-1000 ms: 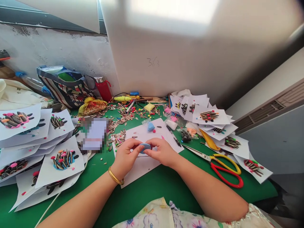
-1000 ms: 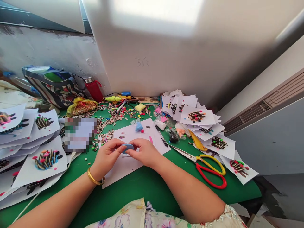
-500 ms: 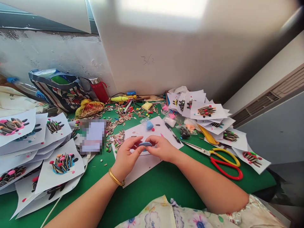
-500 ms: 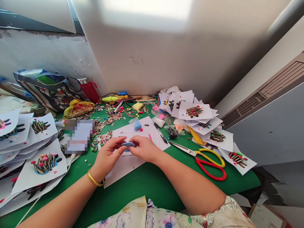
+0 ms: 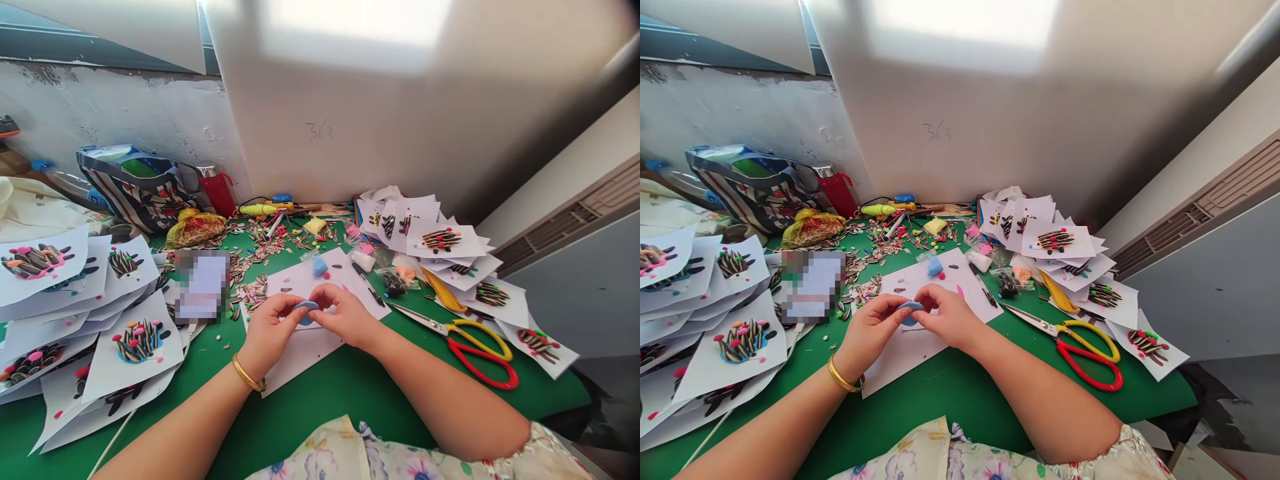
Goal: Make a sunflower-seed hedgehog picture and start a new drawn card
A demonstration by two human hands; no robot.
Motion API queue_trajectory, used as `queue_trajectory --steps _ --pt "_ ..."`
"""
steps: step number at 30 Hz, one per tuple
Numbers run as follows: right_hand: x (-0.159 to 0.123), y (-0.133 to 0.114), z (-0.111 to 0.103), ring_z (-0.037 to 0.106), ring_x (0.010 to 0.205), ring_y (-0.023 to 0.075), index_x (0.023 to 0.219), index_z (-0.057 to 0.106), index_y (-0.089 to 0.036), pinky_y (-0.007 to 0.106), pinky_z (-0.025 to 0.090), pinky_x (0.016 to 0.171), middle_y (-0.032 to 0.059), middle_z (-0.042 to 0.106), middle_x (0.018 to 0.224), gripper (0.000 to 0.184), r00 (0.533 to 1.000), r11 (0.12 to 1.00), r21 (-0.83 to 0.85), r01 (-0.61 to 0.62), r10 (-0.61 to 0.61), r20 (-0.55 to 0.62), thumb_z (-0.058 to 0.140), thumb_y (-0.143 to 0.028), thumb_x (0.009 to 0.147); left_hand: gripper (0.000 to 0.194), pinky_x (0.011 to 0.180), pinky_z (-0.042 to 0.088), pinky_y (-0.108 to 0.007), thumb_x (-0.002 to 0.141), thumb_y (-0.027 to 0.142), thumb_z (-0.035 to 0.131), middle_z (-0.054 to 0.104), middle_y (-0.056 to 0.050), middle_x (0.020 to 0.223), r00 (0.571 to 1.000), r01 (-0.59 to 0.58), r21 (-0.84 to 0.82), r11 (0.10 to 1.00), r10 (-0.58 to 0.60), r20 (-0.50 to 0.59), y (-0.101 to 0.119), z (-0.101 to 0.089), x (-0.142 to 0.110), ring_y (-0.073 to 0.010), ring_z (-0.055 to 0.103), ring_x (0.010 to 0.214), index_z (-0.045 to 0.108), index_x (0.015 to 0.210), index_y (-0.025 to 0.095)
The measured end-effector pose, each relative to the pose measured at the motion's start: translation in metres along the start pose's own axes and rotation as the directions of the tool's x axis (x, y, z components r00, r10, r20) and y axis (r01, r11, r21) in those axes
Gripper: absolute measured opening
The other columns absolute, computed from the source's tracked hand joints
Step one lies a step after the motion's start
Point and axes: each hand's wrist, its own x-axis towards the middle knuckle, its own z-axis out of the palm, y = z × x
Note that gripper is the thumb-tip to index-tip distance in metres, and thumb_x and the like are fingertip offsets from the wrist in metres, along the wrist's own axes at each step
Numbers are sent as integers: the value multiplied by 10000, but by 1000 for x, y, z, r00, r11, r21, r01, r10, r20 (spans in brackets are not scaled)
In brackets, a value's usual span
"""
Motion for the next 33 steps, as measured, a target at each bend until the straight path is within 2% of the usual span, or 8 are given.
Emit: queue_trajectory --steps 2,5,8,14,19,25,29,33 --pt "-2 0 0 600 863 159 1047 635 -214 301 488 798 16 673 929 240 998 999 2 44 -44 -42 639 -285 818 220 735 533 -305 794 380 691 709 -51 864 997 79 -143 987 -76 28 2 0 0 -183 654 793 704 881 179" --pt "-3 -1 1 621 926 173 1174 629 -259 345 493 870 34 689 1058 304 989 989 8 144 -144 -39 587 -266 873 294 793 536 -323 794 399 699 718 -74 969 988 145 -289 946 -126 85 3 -1 1 -203 660 879 704 988 179" --pt "-3 0 1 627 969 186 1183 647 -273 362 496 897 44 691 1110 293 971 971 -15 240 -240 0 552 -251 906 347 863 522 -352 790 405 703 709 -88 1046 978 183 -304 935 -141 154 3 -2 0 -228 638 979 711 1055 181" --pt "-5 -3 -2 571 993 200 1228 641 -271 389 479 931 69 619 1033 340 953 943 -151 297 -303 -16 551 -231 903 360 703 536 -304 757 456 716 706 -71 869 949 305 -258 917 -271 161 5 -2 1 -180 617 783 746 959 160" --pt "-6 -7 -5 515 1107 217 1175 678 -308 421 432 1014 66 547 1119 325 948 935 -160 318 -311 65 526 -209 905 354 676 525 -299 747 457 719 701 -67 802 938 321 -209 924 -281 202 7 -1 0 -172 615 725 748 920 150" --pt "-5 -2 -7 478 1207 222 1220 648 -296 423 391 1074 71 519 1250 332 957 953 -89 290 -291 2 478 -261 937 344 645 513 -283 771 472 692 700 -64 781 950 295 -235 926 -258 179 6 -2 0 -168 617 714 743 891 154" --pt "-4 0 -7 477 1221 215 1212 656 -297 414 384 1076 68 527 1257 333 961 957 -90 277 -273 50 451 -265 951 339 602 490 -256 766 466 701 701 -59 764 951 304 -299 905 -271 147 6 -2 0 -157 614 692 736 908 160" --pt "-4 0 -8 479 1229 211 1253 627 -288 413 367 1096 69 532 1275 347 957 956 -45 289 -289 18 450 -287 954 311 621 491 -248 777 442 705 696 -48 765 954 296 -328 897 -260 149 6 -1 0 -149 614 715 728 908 161"
